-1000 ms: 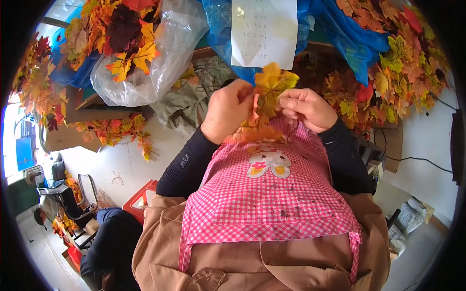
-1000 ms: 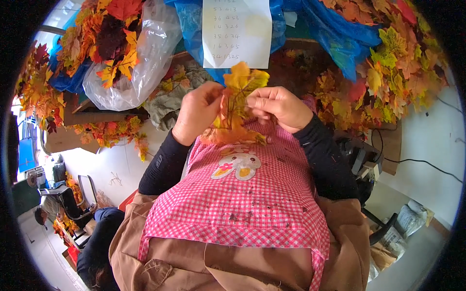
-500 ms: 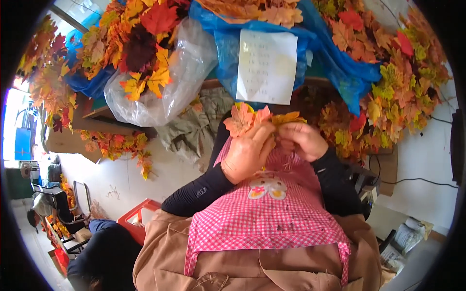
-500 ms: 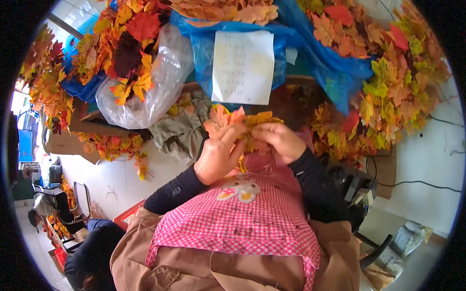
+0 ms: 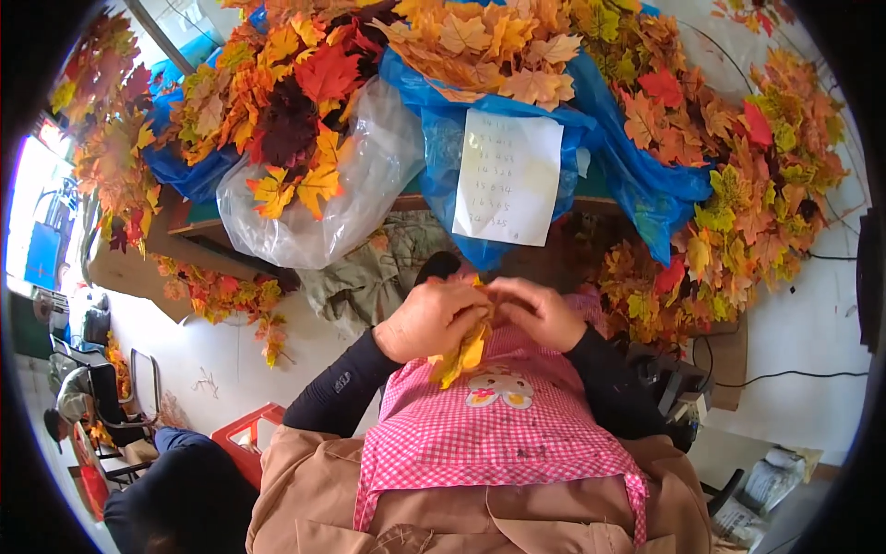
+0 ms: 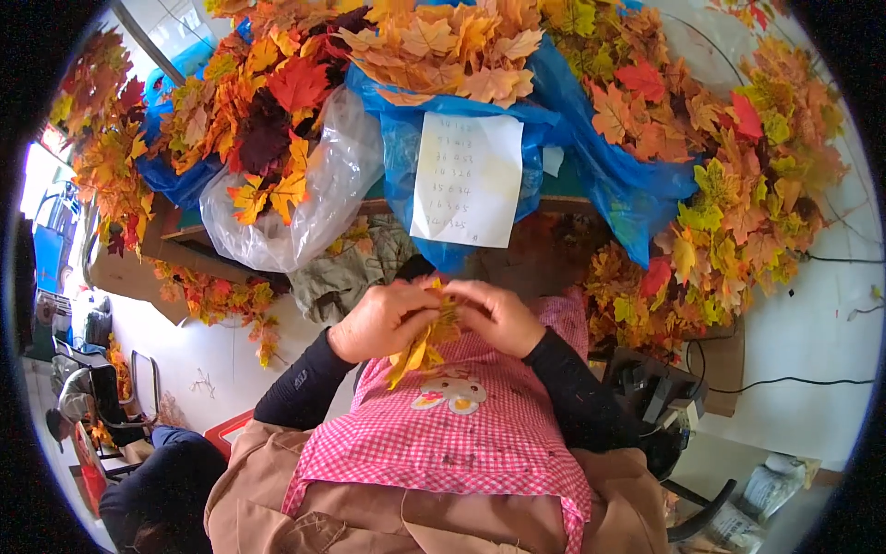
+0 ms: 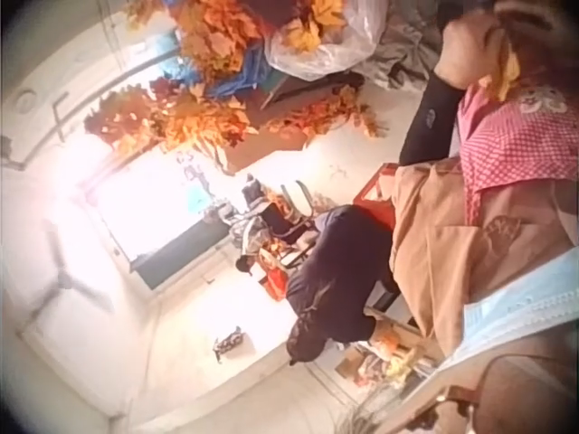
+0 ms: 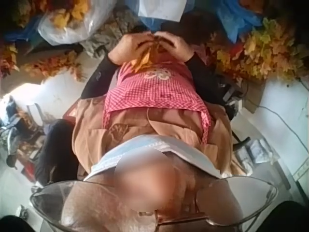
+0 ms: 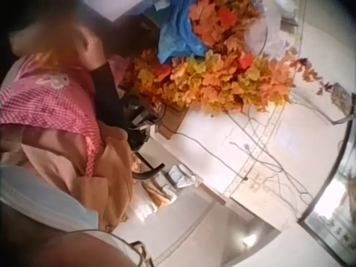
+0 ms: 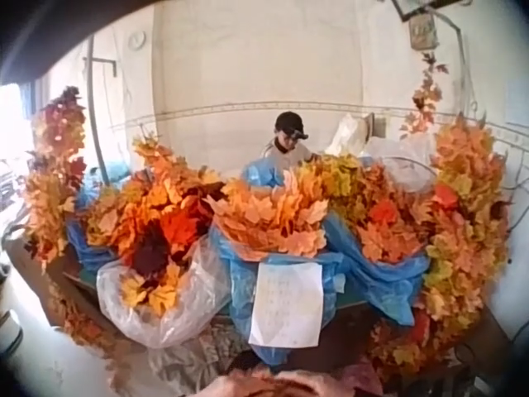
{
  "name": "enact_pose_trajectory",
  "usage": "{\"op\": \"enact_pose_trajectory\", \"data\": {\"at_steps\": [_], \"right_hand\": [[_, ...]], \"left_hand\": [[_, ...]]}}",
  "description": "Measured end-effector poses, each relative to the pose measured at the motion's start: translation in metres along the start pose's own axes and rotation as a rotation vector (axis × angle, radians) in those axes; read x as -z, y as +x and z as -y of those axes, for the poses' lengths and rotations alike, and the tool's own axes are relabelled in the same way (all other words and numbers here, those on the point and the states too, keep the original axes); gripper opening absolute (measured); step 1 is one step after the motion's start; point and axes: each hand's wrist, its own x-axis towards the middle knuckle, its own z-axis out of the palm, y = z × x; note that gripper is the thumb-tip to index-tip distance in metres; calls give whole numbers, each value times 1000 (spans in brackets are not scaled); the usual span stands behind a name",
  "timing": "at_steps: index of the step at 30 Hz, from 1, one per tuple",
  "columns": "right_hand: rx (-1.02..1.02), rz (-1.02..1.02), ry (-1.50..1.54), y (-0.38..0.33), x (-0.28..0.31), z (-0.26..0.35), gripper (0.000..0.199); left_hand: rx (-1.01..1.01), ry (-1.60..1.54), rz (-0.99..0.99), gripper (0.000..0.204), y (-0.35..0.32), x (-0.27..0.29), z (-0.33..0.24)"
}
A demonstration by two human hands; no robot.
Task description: Assembling a garland of artificial maple leaves by attaching individual leaves to a central plastic stem.
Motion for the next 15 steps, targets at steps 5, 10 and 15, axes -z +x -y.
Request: {"op": "enact_pose_trajectory", "data": {"at_steps": [5,10,15], "right_hand": [[-307,145,241,-3,-13,-26,27],[171,-401,-627,12,6,0,24],[180,-176,-385,14,-3,34,32]], "left_hand": [[36,187,-272,18,-4,-16,1],[106,323,-369,18,-4,-24,2],[248,141,-450,15,1,-35,18]]}}
